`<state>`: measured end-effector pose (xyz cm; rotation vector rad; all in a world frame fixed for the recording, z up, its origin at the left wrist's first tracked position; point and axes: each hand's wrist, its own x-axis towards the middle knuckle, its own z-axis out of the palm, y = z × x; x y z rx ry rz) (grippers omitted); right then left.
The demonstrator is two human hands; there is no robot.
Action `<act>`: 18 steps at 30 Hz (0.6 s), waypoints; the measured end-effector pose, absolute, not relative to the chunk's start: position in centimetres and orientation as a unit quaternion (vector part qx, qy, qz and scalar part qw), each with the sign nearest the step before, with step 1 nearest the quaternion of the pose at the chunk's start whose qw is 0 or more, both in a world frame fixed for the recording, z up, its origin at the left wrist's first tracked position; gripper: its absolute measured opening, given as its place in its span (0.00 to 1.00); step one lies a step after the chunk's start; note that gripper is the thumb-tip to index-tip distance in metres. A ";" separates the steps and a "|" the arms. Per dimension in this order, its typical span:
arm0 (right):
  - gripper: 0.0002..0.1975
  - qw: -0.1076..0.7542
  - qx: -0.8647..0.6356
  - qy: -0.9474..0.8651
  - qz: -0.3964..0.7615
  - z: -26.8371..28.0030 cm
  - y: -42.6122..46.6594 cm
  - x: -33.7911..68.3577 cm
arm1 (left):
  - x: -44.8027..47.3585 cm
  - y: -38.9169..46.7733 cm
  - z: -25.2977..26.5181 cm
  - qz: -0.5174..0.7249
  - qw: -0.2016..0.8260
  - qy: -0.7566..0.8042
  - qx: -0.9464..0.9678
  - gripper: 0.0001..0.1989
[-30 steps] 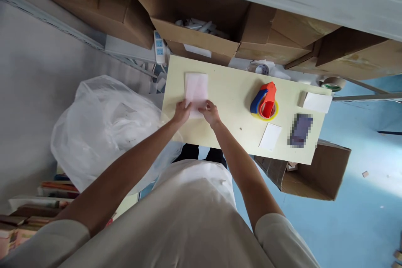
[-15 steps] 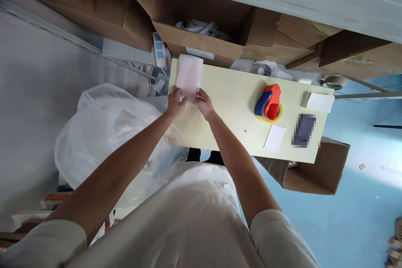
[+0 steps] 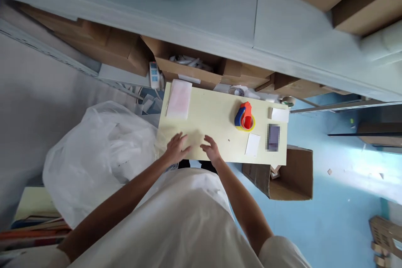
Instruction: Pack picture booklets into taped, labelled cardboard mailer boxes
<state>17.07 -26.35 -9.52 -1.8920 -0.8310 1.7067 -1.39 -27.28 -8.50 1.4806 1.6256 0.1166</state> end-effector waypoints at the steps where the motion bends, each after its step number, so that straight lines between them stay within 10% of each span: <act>1: 0.27 0.228 -0.702 -0.296 0.607 -9.1 -27.7 18.1 | -1.3 -28.2 -8.1 0.034 0.488 0.637 0.596 0.30; 18: 0.22 0.060 -0.527 -0.608 0.591 -8.9 -26.3 22.6 | -3.5 -36.9 -1.5 0.180 0.423 0.756 0.465 0.31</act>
